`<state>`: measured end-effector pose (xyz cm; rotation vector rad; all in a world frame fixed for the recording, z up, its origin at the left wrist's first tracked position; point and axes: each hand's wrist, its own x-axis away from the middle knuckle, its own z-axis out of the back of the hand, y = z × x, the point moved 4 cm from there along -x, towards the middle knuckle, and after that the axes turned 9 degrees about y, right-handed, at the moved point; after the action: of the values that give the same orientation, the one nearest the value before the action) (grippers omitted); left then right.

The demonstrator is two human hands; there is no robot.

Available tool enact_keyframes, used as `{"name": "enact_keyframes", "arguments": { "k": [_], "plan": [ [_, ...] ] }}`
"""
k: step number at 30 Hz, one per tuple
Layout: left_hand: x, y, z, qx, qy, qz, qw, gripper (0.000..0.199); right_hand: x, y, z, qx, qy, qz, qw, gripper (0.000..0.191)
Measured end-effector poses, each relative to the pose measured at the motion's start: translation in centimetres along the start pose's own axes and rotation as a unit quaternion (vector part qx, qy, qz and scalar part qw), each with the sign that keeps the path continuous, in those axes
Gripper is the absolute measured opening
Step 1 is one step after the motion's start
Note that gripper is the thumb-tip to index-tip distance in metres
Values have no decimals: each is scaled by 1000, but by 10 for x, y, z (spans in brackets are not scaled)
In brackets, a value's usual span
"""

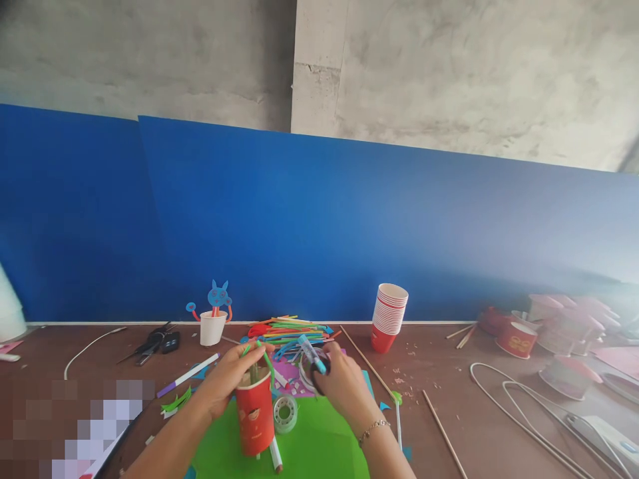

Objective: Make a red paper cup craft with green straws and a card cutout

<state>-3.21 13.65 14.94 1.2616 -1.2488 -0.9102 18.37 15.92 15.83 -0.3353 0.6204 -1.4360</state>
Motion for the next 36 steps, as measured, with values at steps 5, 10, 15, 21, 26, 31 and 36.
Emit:
{"name": "enact_keyframes", "arguments": {
  "k": [5, 10, 15, 21, 26, 31, 36],
  "plan": [
    [-2, -3, 1, 114, 30, 47, 992, 49, -15, 41, -5, 244, -49, -63, 967, 27],
    [1, -5, -2, 103, -12, 59, 993, 43, -12, 52, -19, 232, -116, -20, 966, 20],
    [4, -8, -7, 93, -30, 66, 993, 44, -5, 31, -1, 214, -92, -18, 972, 16],
    [12, 0, -15, 70, -15, 22, 997, 45, 27, -38, -25, -220, -178, 58, 957, 58],
    [16, 11, -11, 114, -21, -25, 993, 52, 30, -48, -37, -310, -138, 38, 940, 48],
    [10, 5, -10, 28, -29, -25, 999, 42, 25, -48, -28, -325, -109, 46, 938, 47],
    [5, -2, -9, 11, 61, -74, 995, 34, 34, -58, -26, -305, -96, 65, 945, 55]
  ]
}}
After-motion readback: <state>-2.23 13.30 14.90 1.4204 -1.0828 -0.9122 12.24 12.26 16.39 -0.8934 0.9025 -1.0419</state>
